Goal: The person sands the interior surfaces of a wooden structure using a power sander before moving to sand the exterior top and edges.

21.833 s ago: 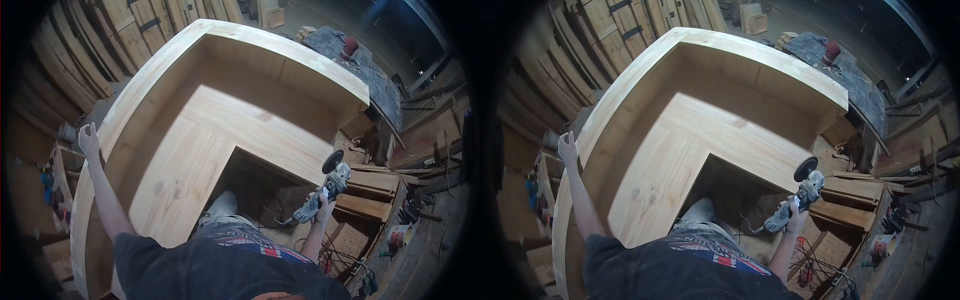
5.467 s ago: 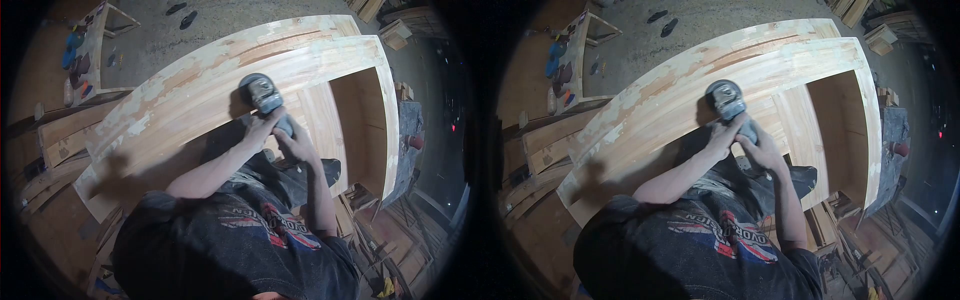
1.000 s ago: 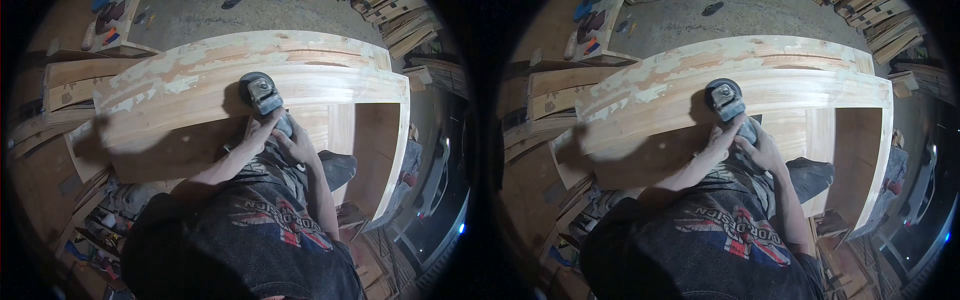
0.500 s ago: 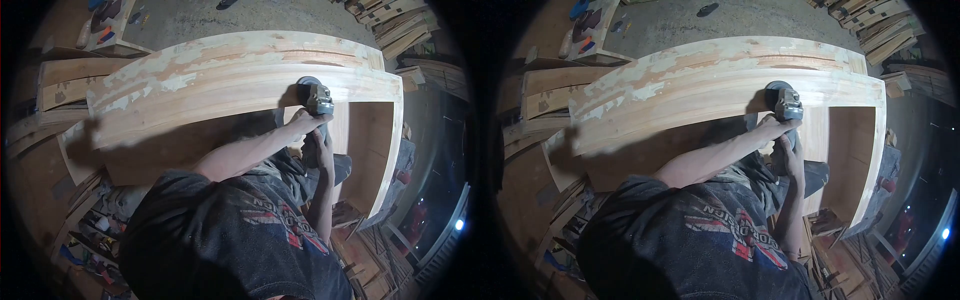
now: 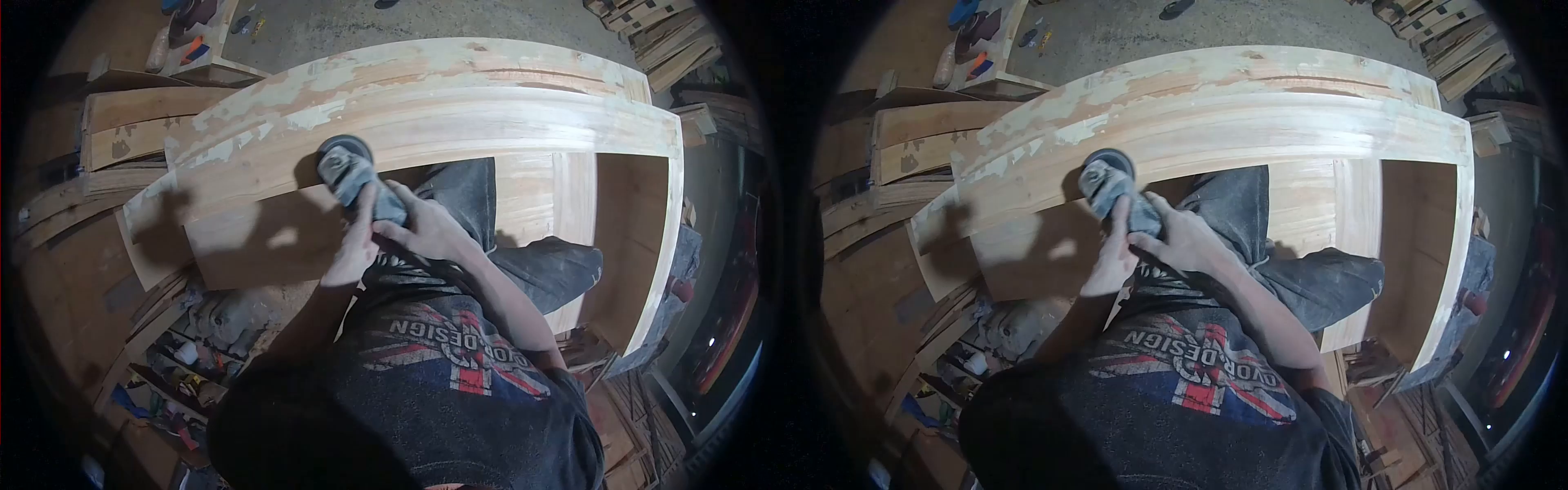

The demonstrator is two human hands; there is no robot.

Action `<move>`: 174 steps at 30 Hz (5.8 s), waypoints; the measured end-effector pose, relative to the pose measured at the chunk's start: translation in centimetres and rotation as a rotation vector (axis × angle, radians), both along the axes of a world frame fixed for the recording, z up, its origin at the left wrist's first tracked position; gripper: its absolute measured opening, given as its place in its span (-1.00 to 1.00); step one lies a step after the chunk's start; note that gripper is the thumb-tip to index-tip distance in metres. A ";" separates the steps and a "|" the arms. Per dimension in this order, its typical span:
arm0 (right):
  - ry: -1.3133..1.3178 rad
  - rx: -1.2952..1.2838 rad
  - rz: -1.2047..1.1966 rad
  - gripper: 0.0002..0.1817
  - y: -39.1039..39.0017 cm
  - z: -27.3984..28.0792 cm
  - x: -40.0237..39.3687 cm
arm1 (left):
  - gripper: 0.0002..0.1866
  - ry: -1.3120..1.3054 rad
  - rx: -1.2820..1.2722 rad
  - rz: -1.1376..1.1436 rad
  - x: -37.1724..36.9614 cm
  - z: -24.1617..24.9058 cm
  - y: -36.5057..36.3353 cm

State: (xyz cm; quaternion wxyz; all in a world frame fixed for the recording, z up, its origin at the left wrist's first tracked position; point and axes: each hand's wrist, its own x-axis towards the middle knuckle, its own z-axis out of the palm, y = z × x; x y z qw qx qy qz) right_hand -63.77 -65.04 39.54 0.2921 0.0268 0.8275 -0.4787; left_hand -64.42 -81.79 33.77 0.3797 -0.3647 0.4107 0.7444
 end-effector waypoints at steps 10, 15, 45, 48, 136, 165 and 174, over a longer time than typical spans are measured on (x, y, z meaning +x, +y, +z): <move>-0.008 0.046 -0.190 -0.08 6.6 0.5 4.5 | -0.20 0.173 -0.167 -0.170 1.7 0.9 8.2; 0.033 0.024 -0.403 -0.16 10.9 0.4 7.6 | -0.47 0.423 0.136 -0.247 1.6 0.4 13.3; 0.117 -0.087 0.144 0.00 -4.5 -2.9 -7.0 | -0.33 0.180 -0.089 0.420 -5.9 -1.3 -3.8; 0.078 -0.114 0.126 0.00 -5.7 -2.6 -8.6 | -0.35 0.207 -0.147 0.433 -7.3 -2.9 -4.9; -0.086 -0.051 -0.529 -0.10 7.2 -0.3 -3.2 | -0.06 0.292 0.016 -0.442 -11.3 3.2 9.6; 0.017 0.089 -0.268 -0.04 6.1 -0.4 -4.6 | -0.12 0.073 -0.135 -0.095 -8.9 0.3 8.4; -0.068 0.031 -0.524 -0.16 25.7 2.1 -1.3 | -0.03 0.222 0.057 -0.297 -7.0 -0.7 29.7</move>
